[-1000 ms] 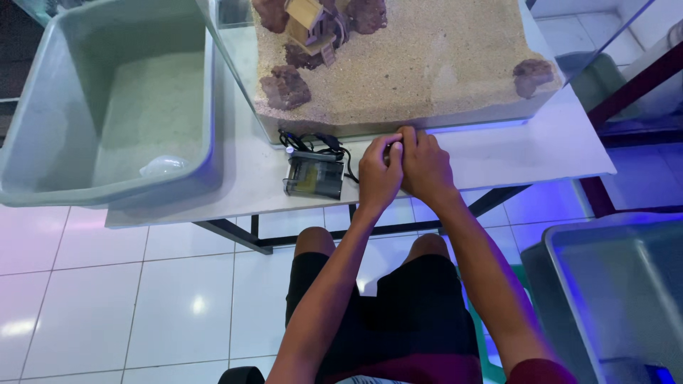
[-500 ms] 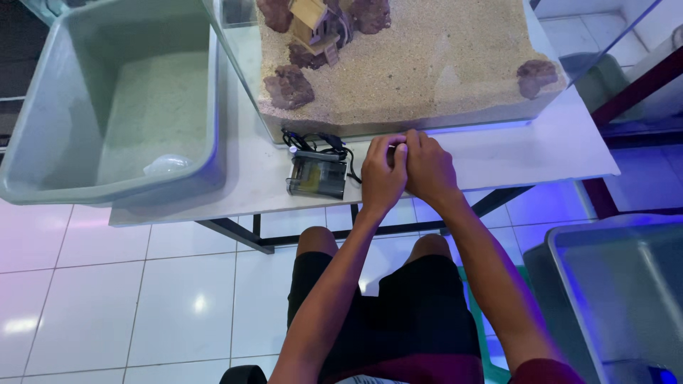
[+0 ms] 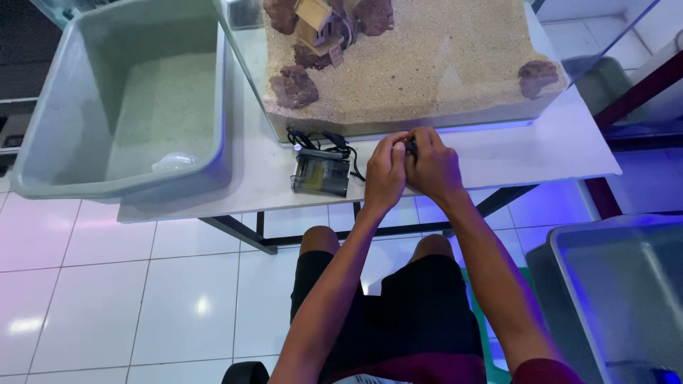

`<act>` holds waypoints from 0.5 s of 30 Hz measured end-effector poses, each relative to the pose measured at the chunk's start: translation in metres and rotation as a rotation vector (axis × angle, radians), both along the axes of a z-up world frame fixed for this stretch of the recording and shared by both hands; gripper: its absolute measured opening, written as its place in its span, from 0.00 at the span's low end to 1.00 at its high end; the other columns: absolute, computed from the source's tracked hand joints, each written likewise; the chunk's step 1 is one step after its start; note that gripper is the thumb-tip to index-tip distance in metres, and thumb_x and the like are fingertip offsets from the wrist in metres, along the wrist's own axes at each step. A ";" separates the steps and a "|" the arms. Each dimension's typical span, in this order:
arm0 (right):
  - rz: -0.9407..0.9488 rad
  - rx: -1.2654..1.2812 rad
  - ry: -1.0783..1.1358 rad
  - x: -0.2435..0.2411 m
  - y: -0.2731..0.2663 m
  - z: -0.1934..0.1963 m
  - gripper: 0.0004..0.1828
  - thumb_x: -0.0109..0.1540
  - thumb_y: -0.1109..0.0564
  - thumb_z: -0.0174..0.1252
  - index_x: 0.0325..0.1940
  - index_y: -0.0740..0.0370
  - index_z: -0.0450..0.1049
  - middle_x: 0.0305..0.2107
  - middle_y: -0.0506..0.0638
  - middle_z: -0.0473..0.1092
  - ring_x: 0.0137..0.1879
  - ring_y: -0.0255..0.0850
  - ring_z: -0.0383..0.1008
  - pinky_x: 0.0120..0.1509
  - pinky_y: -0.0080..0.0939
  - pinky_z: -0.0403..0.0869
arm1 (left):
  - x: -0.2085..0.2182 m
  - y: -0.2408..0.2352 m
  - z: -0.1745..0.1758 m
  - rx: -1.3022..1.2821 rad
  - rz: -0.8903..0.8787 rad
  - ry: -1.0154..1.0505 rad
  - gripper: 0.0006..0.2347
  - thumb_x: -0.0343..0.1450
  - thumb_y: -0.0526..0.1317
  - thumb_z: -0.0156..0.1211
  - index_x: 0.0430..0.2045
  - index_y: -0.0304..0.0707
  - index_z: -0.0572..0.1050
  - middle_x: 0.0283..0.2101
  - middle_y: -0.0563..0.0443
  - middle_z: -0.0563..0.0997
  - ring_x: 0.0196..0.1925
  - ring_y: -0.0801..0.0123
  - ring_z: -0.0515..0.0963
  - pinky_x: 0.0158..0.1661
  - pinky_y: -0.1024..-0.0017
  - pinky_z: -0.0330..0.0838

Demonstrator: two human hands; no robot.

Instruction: The person assembles various aquarium components by hand, including attaching mounting brackets to an LED light fixture and connecting tubes to a water pump.

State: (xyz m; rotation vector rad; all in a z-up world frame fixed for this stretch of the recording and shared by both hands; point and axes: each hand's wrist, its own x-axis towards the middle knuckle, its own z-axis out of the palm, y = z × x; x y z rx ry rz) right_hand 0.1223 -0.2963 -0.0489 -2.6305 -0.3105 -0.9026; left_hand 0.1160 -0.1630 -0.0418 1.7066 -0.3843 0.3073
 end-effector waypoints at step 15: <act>0.632 1.996 0.166 -0.030 -0.015 -0.001 0.15 0.60 0.58 0.52 0.51 0.52 0.64 0.34 0.49 0.62 0.14 0.29 0.58 0.17 0.31 0.57 | -0.058 -0.036 0.034 -0.647 -0.286 0.423 0.25 0.81 0.54 0.40 0.67 0.34 0.66 0.60 0.35 0.74 0.63 0.54 0.73 0.64 0.58 0.66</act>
